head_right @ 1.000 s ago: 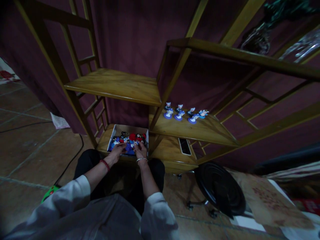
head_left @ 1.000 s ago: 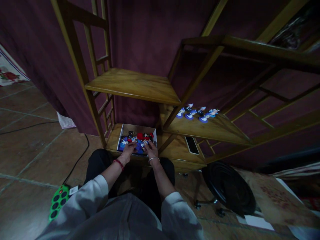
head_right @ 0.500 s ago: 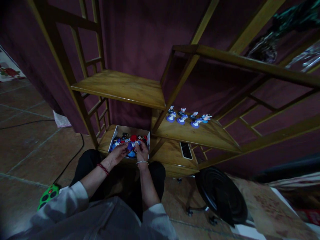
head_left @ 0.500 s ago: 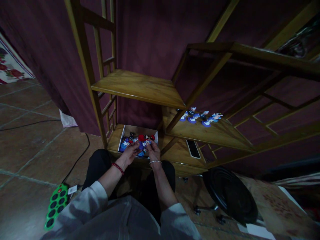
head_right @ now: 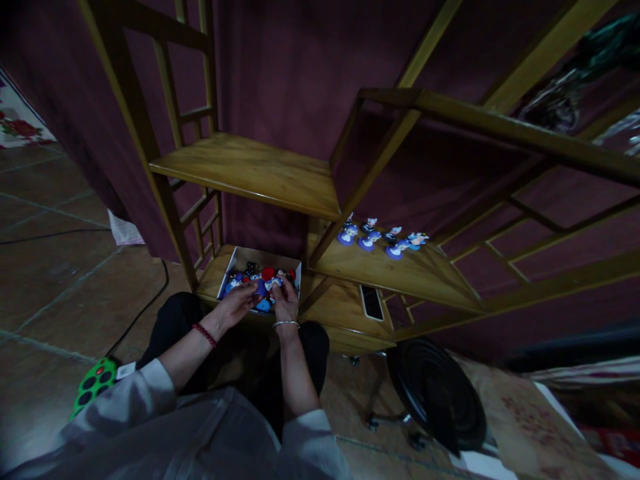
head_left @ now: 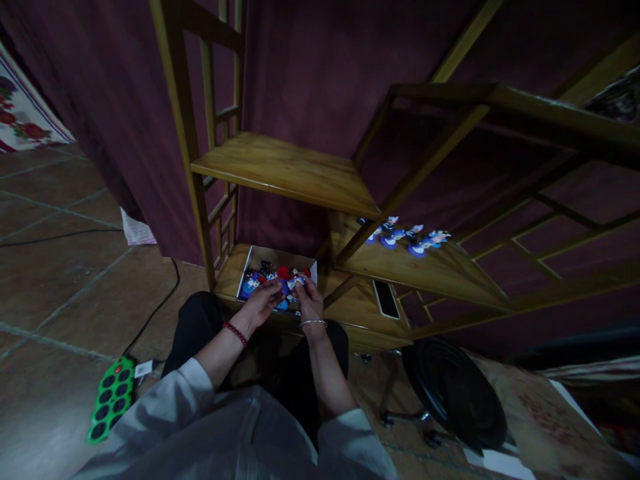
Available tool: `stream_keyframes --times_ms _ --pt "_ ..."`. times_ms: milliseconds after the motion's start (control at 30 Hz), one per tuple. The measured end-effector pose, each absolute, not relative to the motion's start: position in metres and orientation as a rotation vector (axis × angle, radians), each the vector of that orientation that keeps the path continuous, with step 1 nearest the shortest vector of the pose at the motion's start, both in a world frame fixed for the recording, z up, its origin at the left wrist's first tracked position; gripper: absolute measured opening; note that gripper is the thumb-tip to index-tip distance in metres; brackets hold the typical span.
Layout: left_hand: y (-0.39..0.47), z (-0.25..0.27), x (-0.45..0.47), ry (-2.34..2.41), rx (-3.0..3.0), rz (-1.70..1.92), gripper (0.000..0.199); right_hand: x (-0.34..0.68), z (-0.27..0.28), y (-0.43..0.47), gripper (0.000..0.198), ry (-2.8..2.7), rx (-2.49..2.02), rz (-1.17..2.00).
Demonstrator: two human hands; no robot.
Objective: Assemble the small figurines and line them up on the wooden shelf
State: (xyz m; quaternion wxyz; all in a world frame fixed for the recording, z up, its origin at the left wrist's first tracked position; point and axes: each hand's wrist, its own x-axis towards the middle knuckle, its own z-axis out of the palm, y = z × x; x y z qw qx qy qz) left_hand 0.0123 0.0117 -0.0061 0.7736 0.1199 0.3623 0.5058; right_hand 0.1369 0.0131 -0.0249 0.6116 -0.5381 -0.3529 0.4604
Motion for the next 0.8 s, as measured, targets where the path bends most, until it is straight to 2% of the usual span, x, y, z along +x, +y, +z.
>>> stream_keyframes --times_ms 233,800 --pt "0.009 0.002 0.014 0.781 0.256 1.121 0.009 0.137 -0.012 0.011 0.042 -0.890 -1.206 1.028" --pt "0.011 -0.002 0.015 0.764 0.243 1.098 0.010 0.140 -0.014 0.010 0.049 -0.847 -1.201 1.045"
